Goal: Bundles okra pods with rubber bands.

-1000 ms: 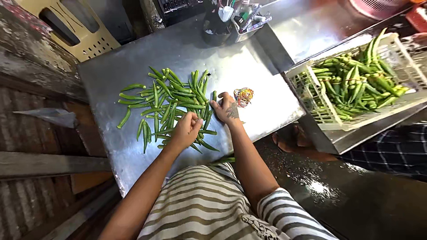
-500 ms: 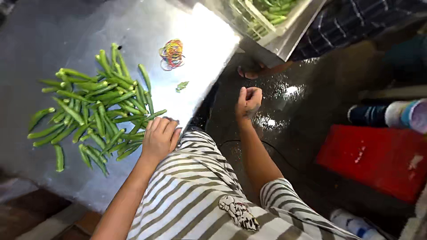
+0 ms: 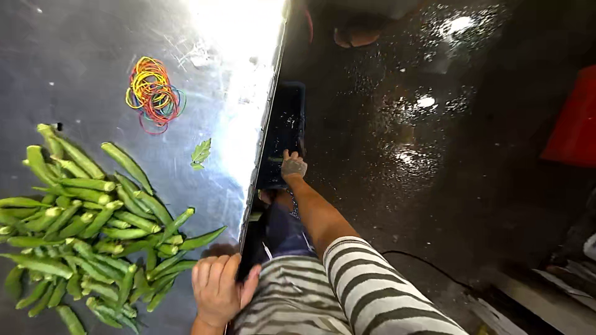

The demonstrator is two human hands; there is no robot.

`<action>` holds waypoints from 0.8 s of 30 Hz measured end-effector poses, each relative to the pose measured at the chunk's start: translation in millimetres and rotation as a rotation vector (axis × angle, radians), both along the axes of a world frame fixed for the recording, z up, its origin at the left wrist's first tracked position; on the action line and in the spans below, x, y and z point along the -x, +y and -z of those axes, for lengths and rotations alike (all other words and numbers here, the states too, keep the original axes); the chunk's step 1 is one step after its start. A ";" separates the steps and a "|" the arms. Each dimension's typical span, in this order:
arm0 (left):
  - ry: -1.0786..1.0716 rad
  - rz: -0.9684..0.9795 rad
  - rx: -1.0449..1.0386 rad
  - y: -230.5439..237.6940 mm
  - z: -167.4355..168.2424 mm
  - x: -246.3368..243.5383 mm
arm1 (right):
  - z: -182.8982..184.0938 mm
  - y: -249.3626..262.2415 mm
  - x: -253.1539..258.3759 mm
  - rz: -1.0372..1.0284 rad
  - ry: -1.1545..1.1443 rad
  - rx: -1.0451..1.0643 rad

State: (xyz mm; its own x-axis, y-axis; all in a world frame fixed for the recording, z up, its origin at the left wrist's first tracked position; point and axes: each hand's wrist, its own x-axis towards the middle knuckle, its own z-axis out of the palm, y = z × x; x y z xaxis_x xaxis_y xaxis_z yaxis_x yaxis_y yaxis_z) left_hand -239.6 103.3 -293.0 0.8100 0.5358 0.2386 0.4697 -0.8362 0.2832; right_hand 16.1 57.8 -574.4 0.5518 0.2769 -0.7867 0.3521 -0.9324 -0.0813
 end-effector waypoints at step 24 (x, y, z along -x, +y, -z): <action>-0.725 -0.524 0.818 3.3 -78.8 -62.5 | -325.6 1.6 37.5 -0.374 -0.020 -1.412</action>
